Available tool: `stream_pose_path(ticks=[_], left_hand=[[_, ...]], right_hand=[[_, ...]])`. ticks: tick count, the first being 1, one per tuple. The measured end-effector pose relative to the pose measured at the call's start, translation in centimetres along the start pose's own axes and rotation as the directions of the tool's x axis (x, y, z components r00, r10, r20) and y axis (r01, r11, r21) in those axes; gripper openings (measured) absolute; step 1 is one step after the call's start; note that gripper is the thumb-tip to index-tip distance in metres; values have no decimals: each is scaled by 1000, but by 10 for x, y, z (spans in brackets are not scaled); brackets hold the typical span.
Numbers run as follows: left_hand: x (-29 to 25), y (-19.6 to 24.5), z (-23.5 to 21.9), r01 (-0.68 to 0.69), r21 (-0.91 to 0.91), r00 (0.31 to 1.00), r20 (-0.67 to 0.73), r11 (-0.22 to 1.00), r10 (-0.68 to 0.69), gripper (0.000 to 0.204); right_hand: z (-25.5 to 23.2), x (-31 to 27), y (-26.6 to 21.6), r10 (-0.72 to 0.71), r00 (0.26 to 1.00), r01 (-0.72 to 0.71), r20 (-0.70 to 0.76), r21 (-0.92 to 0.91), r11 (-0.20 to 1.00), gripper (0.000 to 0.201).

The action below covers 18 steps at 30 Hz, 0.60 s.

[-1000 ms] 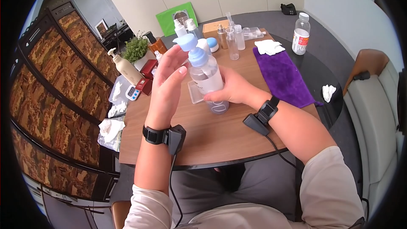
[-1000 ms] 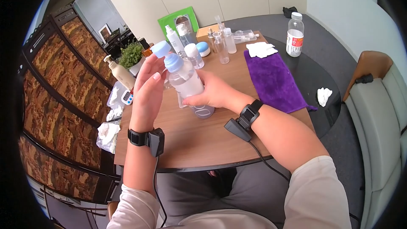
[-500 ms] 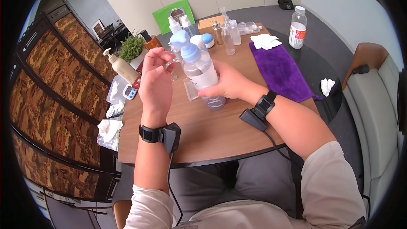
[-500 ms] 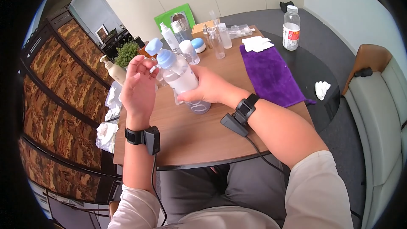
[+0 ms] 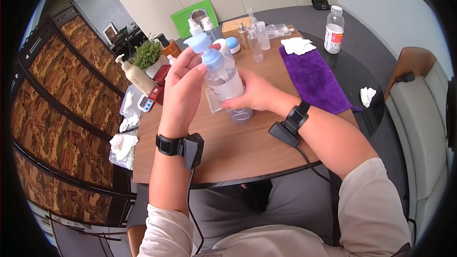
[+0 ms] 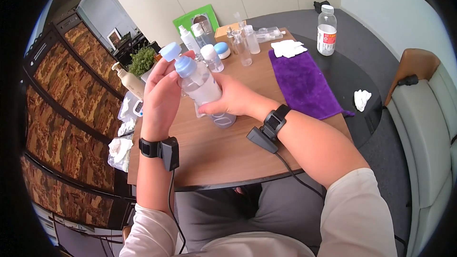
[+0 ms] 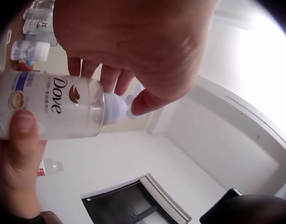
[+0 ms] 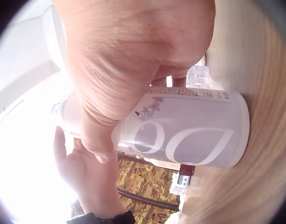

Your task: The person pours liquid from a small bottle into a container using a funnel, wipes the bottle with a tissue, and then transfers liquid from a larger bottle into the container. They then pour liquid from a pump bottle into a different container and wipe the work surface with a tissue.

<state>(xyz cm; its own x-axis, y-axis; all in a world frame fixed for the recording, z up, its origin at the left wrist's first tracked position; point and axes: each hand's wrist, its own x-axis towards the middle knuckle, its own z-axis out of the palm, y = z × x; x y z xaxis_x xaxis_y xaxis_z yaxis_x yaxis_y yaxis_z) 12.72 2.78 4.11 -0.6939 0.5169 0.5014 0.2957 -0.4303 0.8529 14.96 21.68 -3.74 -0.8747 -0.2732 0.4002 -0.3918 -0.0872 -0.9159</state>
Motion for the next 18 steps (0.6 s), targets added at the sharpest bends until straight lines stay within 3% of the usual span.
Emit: stream_pose_path(ticks=[2,6,9,11,14,18], left_hand=[[2,-5,0,-47,177,993,-96,983,64,53],[5,-4,6,-79,93,991,-104,993,88,59],[5,-1,7,40,141,999,-33,989,-36,63],[4,-8,9,-56,293,984,-146,954,103,67],[7,-2,13,-43,134,993,-100,990,57,71],[6,-8,5,-33,222,990,-123,974,62,72]], right_hand=[[1,0,1,5,1000,-5,-1,-16,1000,71],[-1,0,-2,23,1000,-23,-6,-31,999,73],[-2,2,0,20,1000,-19,19,-74,997,75],[-1,1,-2,27,1000,-26,3,-60,998,74],[-2,1,-2,43,999,-43,4,-49,998,75],[-1,1,2,-8,1000,6,-20,-91,996,74]])
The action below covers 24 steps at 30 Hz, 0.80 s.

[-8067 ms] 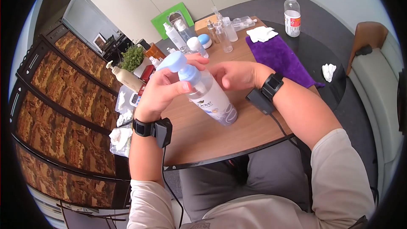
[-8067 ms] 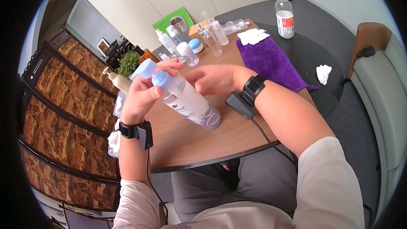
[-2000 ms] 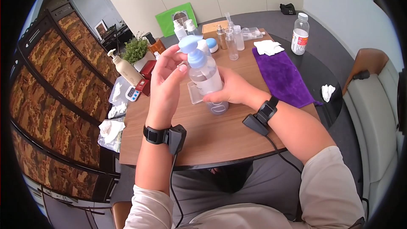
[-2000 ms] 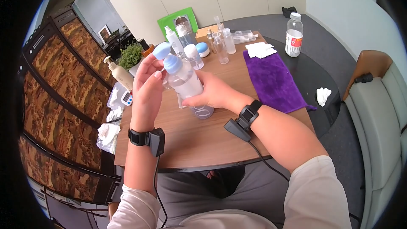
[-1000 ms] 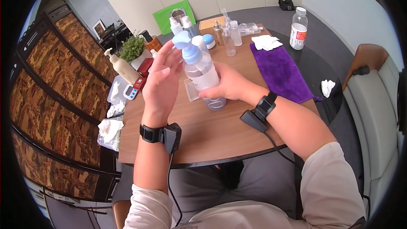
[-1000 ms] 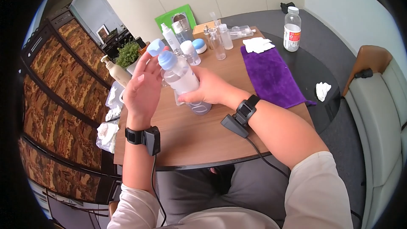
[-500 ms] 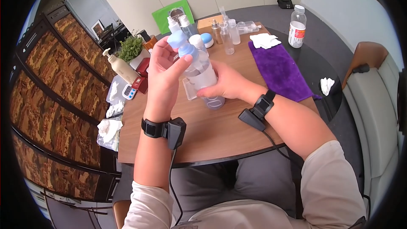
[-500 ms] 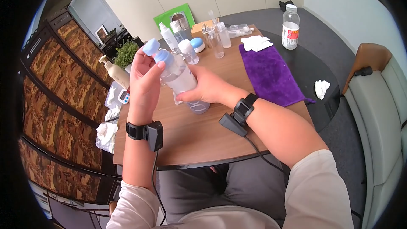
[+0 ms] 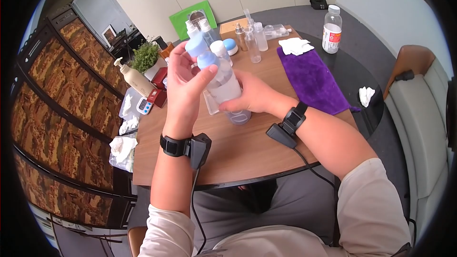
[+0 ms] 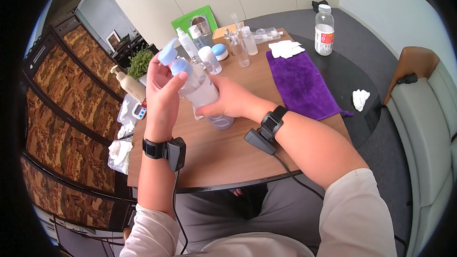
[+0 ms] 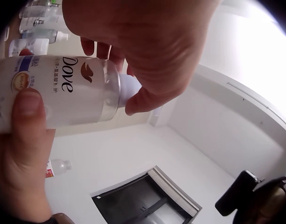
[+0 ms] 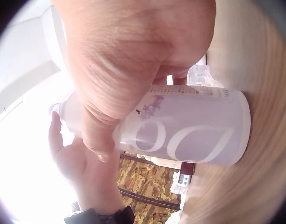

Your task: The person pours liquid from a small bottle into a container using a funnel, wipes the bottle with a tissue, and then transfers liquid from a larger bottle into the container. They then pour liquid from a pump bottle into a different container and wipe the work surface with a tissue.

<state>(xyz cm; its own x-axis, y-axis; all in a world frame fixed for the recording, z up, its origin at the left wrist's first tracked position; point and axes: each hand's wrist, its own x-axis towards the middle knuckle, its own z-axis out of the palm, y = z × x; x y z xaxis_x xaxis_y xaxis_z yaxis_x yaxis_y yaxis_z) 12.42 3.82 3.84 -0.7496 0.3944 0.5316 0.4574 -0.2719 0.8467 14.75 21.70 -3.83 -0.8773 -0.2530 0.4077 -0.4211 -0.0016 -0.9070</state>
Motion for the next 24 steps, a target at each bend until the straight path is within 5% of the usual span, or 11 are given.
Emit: stream_pose_path(ticks=[3,5,8,24], left_hand=[[-2,0,-2,-48,11,997,-53,999,49,70],[-3,9,-2,63,-51,996,70,997,-59,70],[-4,-5,-7,-20,10,998,-55,1000,21,67],[-3,-6,1,-55,-34,998,10,998,55,53]], right_hand=[[-2,-1,-3,34,999,-34,20,30,999,74],[-2,-1,-3,37,999,-38,20,33,999,74],[-1,0,-2,37,999,-37,11,49,998,73],[-4,1,-2,57,997,-58,47,35,998,77]])
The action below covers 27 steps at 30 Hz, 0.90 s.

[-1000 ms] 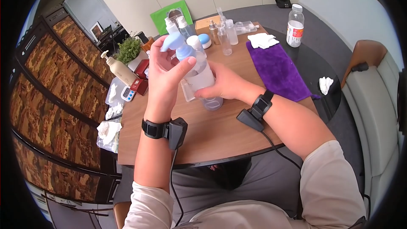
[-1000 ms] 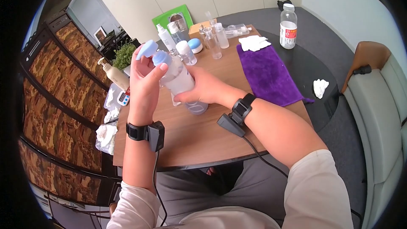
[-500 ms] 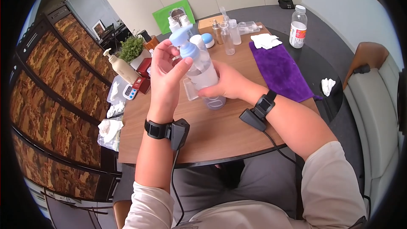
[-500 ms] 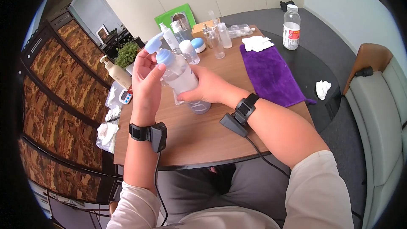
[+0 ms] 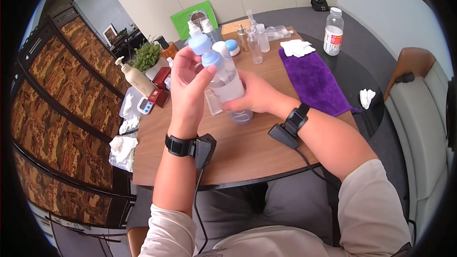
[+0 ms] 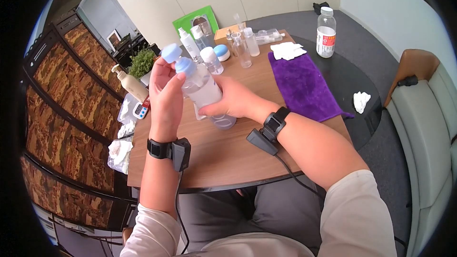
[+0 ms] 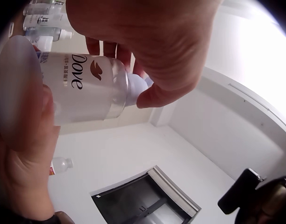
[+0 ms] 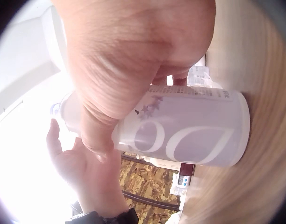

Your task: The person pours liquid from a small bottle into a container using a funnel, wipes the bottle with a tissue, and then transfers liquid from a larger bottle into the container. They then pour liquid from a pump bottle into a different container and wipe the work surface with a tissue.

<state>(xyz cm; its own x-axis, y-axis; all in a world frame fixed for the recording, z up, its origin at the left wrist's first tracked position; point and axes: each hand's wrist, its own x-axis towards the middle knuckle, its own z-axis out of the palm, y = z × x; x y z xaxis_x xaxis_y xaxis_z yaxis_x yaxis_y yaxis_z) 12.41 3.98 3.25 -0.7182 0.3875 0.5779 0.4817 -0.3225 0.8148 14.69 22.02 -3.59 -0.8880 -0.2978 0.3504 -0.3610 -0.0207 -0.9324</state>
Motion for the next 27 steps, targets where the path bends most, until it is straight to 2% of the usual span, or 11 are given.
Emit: stream_pose_path(ticks=[3,6,8,9,11,15,17,23,27], left_hand=[[-1,1,1,-30,-72,999,-42,997,27,56],[-1,1,-5,47,-52,998,43,998,-45,59],[2,-6,-8,-40,-27,999,-17,999,39,65],[1,-4,-6,-39,-27,999,-16,999,38,65],[-1,3,0,17,-103,996,84,995,-8,69],[2,0,-7,5,-137,996,93,991,7,70],[2,5,-1,-11,-237,992,122,971,41,71],[1,13,8,9,-209,1000,-12,978,-12,81],[4,8,4,-30,-164,999,7,986,32,90]], right_hand=[[0,1,1,-23,1000,23,-12,-6,1000,77],[1,-1,3,-40,999,39,-28,-20,999,72],[1,-1,3,-37,999,36,-36,-16,999,72],[1,-1,3,-34,999,34,-37,-17,999,72],[1,-1,2,-36,999,36,-34,12,999,72],[0,1,5,-12,1000,12,-1,31,999,78],[-1,0,5,-4,1000,3,5,37,999,78],[1,0,4,-48,998,49,-37,42,998,71],[1,0,8,-49,999,50,-25,37,998,71]])
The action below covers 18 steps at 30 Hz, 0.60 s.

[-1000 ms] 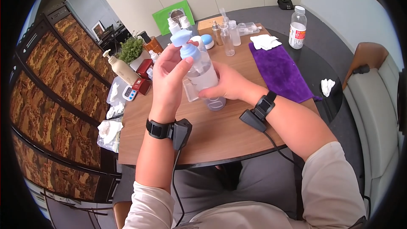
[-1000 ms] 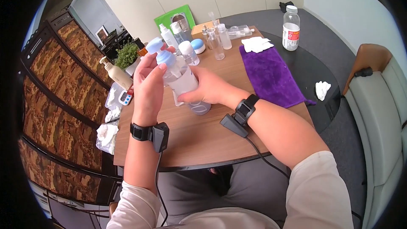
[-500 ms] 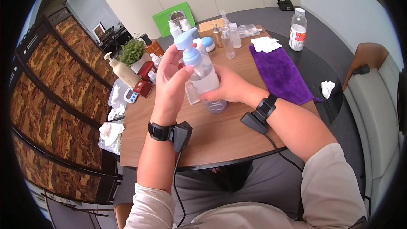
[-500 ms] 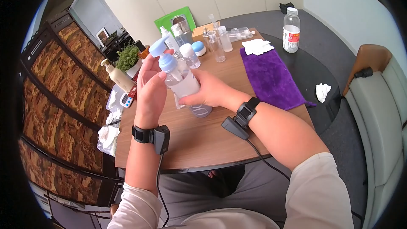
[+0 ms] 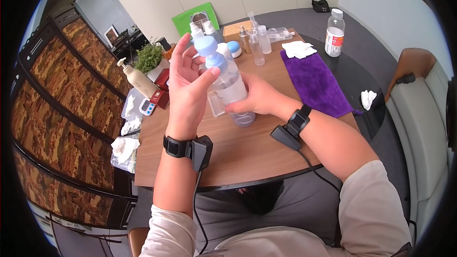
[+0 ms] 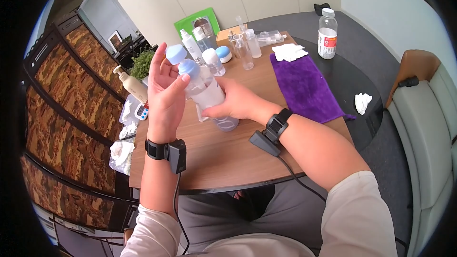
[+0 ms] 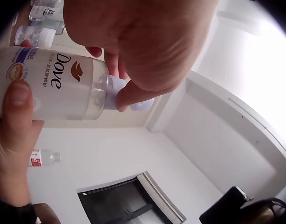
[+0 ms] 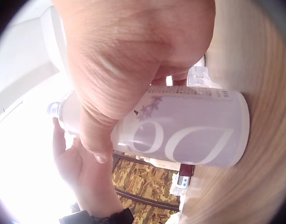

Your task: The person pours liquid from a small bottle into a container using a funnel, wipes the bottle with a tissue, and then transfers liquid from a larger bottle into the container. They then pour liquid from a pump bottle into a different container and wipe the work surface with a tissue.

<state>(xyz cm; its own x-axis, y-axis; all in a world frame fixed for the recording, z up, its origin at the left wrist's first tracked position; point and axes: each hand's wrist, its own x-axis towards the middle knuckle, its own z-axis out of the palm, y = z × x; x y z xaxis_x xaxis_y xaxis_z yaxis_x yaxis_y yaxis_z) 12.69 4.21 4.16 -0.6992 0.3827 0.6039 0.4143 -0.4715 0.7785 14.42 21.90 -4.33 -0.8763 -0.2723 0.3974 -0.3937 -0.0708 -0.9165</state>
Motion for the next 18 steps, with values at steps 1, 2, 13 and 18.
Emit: stream_pose_path(ticks=[1,2,13,18], left_hand=[[0,-1,0,-27,20,1000,-1,999,27,91],[-1,-2,1,-55,41,998,-1,998,55,92],[2,3,9,-11,69,1000,-9,998,12,94],[3,3,8,7,-16,1000,7,1000,-7,93]], right_hand=[[0,-1,-1,1,1000,-1,-1,0,1000,71],[-1,-1,-2,3,1000,-3,-2,-9,1000,71],[-1,1,-6,15,1000,-15,-2,-55,998,75],[-2,1,-4,44,999,-44,20,-27,999,76]])
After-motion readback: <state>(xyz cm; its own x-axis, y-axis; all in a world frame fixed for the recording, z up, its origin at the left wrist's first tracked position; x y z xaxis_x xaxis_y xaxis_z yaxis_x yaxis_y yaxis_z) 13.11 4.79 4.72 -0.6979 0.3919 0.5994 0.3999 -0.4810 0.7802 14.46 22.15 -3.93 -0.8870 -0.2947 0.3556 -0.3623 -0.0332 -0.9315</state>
